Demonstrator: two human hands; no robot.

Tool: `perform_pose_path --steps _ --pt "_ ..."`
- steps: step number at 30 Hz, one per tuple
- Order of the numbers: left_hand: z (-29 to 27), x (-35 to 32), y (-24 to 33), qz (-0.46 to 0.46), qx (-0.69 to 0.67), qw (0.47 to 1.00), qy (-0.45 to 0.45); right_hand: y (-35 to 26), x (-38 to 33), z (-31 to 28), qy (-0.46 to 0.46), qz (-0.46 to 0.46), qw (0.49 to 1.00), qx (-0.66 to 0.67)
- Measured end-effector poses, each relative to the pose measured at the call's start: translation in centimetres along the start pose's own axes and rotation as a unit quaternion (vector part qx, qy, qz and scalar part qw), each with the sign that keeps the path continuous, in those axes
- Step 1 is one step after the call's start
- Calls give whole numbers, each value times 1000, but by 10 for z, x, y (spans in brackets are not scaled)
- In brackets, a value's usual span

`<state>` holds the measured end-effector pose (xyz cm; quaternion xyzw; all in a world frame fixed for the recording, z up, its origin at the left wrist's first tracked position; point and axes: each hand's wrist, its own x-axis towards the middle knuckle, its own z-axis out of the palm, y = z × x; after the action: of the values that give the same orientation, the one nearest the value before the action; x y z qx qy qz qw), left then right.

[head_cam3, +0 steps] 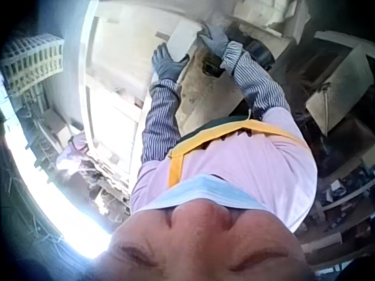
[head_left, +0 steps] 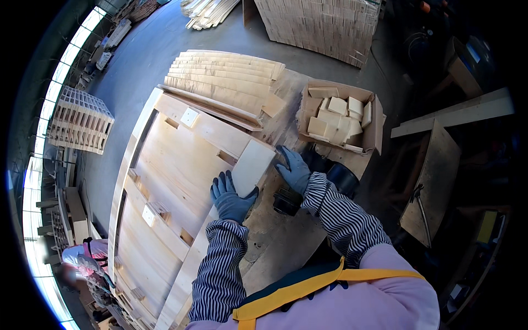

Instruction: The person assembles a wooden crate by placing planks and blocks onto a base and securing them with a pneumatic nail gun. The person reloads the nail gun with a strip of nails and continues fastening the crate components.

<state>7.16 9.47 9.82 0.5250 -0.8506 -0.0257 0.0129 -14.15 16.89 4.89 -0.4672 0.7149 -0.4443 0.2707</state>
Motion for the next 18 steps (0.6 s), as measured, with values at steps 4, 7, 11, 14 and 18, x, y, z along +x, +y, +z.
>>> perform_pose_path --steps 4,7,11,14,18 --pt "9 26 23 -27 -29 996 -84 24 32 16 -27 46 997 49" --pt "16 28 18 -36 -28 995 -86 29 32 17 -29 56 997 50" --pt "18 34 22 -36 -32 996 -70 24 35 7 -10 52 997 56" --pt "25 34 15 -25 -28 997 -62 25 35 10 6 33 998 50" --pt "26 33 16 -39 -16 997 -69 28 34 14 21 15 999 38"
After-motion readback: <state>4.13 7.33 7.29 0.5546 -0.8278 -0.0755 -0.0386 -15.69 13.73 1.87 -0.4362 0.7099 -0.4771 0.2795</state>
